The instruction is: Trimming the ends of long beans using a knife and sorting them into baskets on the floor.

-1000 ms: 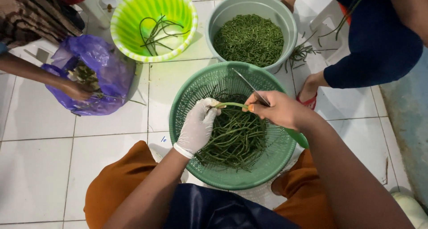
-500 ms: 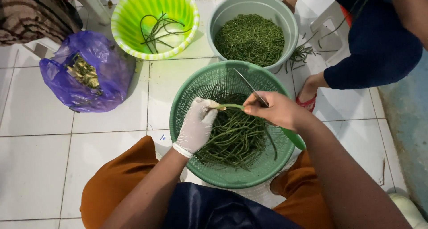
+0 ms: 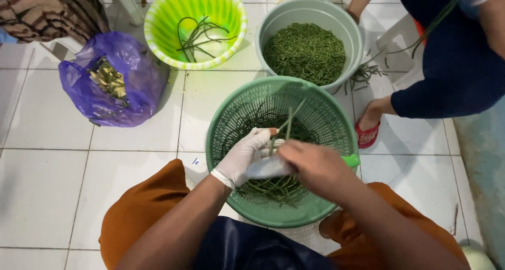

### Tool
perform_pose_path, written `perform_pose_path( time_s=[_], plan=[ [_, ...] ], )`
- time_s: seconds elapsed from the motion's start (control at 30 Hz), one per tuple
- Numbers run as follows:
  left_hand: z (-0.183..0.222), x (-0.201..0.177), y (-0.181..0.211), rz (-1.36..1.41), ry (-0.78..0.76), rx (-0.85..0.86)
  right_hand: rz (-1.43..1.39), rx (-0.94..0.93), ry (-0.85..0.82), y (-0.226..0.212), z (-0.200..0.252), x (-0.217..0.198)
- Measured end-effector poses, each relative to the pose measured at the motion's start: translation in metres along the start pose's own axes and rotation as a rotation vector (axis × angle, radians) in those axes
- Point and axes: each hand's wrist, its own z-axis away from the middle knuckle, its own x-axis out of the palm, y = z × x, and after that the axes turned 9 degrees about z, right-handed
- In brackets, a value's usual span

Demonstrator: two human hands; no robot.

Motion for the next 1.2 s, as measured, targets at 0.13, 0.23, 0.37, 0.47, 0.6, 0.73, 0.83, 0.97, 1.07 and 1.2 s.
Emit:
perform_pose_path(
  time_s=[0.13,0.23,0.37,0.47,0.6,0.73,0.83,0.97,1.07,1.2],
  plan=[
    [-0.006,0.000,0.004,-0.002,-0.110,-0.011,0.315,-0.275,0.244,-0.017,0.002,0.007],
    [-0.001,0.005,0.009,-0.026,-0.090,0.050,0.401,-0.389,0.282,-0.030,0.002,-0.001],
    [0.001,0.007,0.018,-0.015,-0.090,0.066,0.322,-0.431,0.067,-0.038,0.003,0.004],
    [0.002,0.001,0.020,-0.007,-0.154,0.153,0.335,-0.476,0.058,-0.041,0.006,0.017],
    [-0.002,-0.008,0.017,-0.042,-0.183,0.159,0.167,-0.384,0.022,-0.046,0.003,0.003],
    [0.004,-0.006,0.017,-0.098,-0.187,0.153,-0.402,0.220,-0.150,-0.028,-0.001,-0.018],
    [0.006,-0.004,0.014,-0.093,-0.171,0.117,-0.769,0.267,0.058,-0.004,-0.002,-0.012],
    [0.007,-0.003,0.004,-0.071,-0.273,0.045,-0.972,0.265,0.088,-0.007,-0.010,-0.029],
    [0.013,-0.004,0.004,-0.042,-0.312,0.006,-0.908,0.271,0.114,-0.006,-0.011,-0.028],
    [0.019,-0.001,0.006,-0.072,-0.320,-0.009,-0.850,0.285,0.164,0.002,-0.013,-0.018]
  ],
)
